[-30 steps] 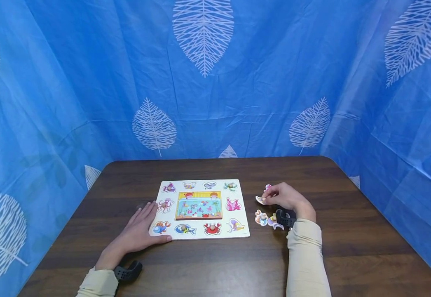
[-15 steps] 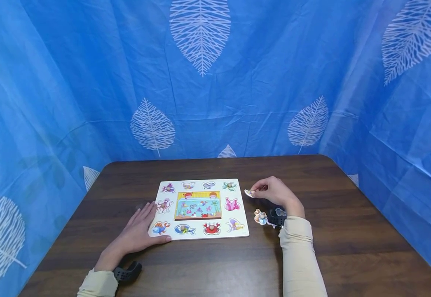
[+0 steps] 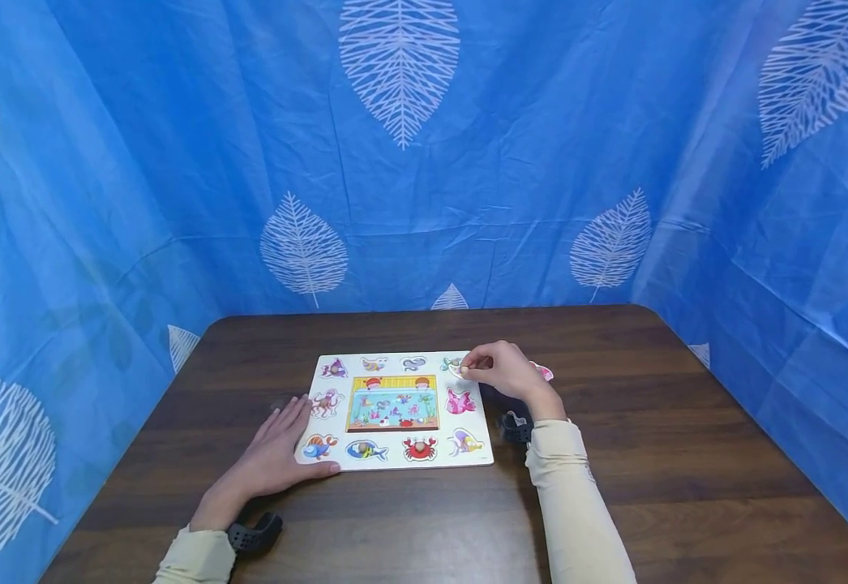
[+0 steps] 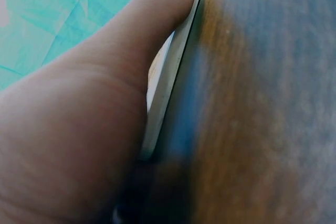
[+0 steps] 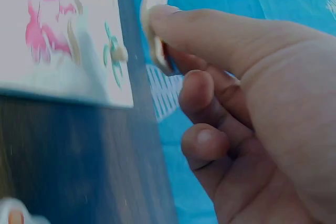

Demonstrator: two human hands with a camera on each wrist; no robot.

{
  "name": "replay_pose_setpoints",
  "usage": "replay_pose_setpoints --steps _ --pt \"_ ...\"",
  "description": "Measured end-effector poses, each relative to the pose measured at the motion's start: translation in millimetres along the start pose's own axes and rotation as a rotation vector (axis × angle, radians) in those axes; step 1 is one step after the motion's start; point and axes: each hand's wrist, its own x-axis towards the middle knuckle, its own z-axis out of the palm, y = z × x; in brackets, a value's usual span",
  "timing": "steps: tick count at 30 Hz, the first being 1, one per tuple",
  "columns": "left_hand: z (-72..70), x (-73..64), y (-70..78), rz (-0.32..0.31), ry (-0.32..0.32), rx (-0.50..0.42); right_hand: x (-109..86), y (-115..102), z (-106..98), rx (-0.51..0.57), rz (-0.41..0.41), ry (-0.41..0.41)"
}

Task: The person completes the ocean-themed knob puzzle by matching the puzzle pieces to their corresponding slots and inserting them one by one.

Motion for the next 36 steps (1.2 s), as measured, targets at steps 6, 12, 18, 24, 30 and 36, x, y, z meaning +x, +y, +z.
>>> replay_pose_setpoints --steps 6,12,18,24,30,36 --pt "-0.3 0.1 -0.8 0.001 0.0 -0.013 14.1 -12.9 7.6 -0.024 -0.043 0.007" --pt "-1.8 0.1 -0.2 0.0 -0.006 -0.016 26.6 -23.8 15.4 -0.036 -0.087 0.007" --pt "-1.7 0.2 -0.5 0.001 -0.004 -0.019 36.9 -32.5 28.0 -0.016 -0.102 -0.003" --pt "-1.8 0.9 -0.8 -0.002 -0.004 -0.015 49.0 -36.8 41.3 -0.01 -0.106 -0.015" --pt "-1.2 1.6 -1.7 -0.003 -0.006 -0.019 60.3 -41.9 55.8 -0.015 -0.09 -0.042" --pt "-1.2 2.6 -2.1 -0.008 -0.012 -0.01 69.6 -52.0 68.3 -0.002 -0.062 -0.047"
